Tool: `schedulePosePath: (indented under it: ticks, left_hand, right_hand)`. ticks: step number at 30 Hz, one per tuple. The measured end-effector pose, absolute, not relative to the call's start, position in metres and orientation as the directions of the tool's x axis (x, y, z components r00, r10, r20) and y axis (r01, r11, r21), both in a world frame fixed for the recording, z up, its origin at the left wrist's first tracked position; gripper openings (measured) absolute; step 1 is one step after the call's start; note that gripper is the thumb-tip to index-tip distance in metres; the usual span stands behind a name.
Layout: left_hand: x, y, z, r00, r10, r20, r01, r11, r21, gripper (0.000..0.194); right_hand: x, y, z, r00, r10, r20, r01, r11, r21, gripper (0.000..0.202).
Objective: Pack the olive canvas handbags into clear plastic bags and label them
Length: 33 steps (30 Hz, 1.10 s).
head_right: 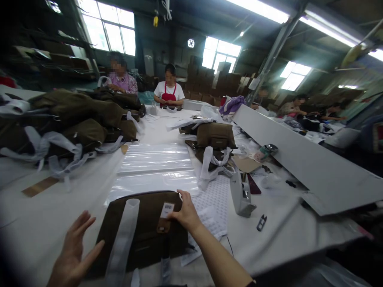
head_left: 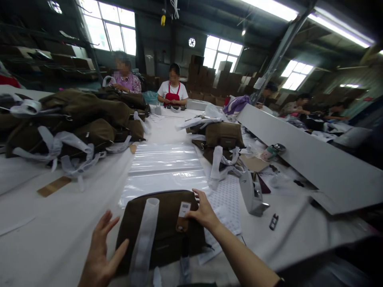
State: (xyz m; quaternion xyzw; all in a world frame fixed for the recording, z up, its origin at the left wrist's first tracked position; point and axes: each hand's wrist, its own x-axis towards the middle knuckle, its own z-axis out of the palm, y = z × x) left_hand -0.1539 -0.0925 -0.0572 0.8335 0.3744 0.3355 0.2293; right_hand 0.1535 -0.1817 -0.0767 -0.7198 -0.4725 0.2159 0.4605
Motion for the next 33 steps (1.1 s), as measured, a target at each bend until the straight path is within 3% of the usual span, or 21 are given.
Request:
schedulePosePath:
  ticks: [2,4,6,8,12,16,19,23,25,28,30,33]
  left_hand:
    - [-0.143,-0.105,-0.048,0.620,0.571,0.537,0.393,-0.819,0.417,0.059]
    - [-0.125,-0.110,-0.044,0.790,0.346,0.507,0.302,-0.938,0.170,0.058]
    - [-0.108,-0.107,-0.046,0.856,0.309,0.414,0.329,-0.944,0.023,0.057]
    - [-0.098,-0.097,-0.052,0.832,0.403,0.382,0.441,-0.897,-0.016,0.055]
    - [-0.093,-0.083,-0.066,0.796,0.507,0.331,0.534,-0.846,0.013,0.057]
    - [-0.084,-0.077,-0.087,0.779,0.556,0.290,0.569,-0.821,0.043,0.064]
    - [-0.080,-0.072,-0.096,0.780,0.579,0.239,0.575,-0.813,0.094,0.065]
    - [-0.094,-0.067,-0.077,0.805,0.533,0.259,0.452,-0.835,0.313,0.057]
    - [-0.105,-0.061,-0.056,0.750,0.574,0.328,0.388,-0.784,0.484,0.044]
    - [-0.108,-0.034,-0.029,0.499,0.746,0.441,0.366,-0.643,0.673,0.023]
    - [-0.097,-0.001,-0.025,0.353,0.836,0.419,0.415,-0.542,0.731,0.018]
    - [-0.069,0.057,-0.043,0.455,0.861,0.228,0.538,-0.470,0.700,0.031]
  right_hand:
    - [0.149,-0.175,-0.071,0.419,0.882,0.216,0.606,-0.095,-0.790,0.088]
    - [0.141,-0.172,-0.065,0.373,0.887,0.271,0.697,-0.075,-0.714,0.083]
    - [0.134,-0.171,-0.061,0.290,0.905,0.310,0.775,-0.033,-0.631,0.071]
    - [0.127,-0.173,-0.058,0.148,0.937,0.315,0.842,0.048,-0.537,0.056]
    - [0.114,-0.172,-0.060,-0.017,0.977,0.211,0.903,0.106,-0.417,0.051]
    - [0.108,-0.161,-0.079,0.015,0.991,0.131,0.927,0.035,-0.374,0.074]
    - [0.109,-0.156,-0.088,0.018,0.993,0.114,0.930,0.025,-0.367,0.075]
    - [0.123,-0.166,-0.075,0.010,0.983,0.183,0.880,0.078,-0.469,0.073]
    - [0.139,-0.171,-0.066,0.128,0.955,0.266,0.828,0.045,-0.559,0.069]
    - [0.175,-0.163,-0.064,0.405,0.842,0.357,0.716,-0.048,-0.697,0.052]
    - [0.200,-0.147,-0.075,0.529,0.777,0.341,0.630,-0.090,-0.771,0.041]
    - [0.226,-0.113,-0.100,0.489,0.851,0.191,0.597,-0.167,-0.784,0.034]
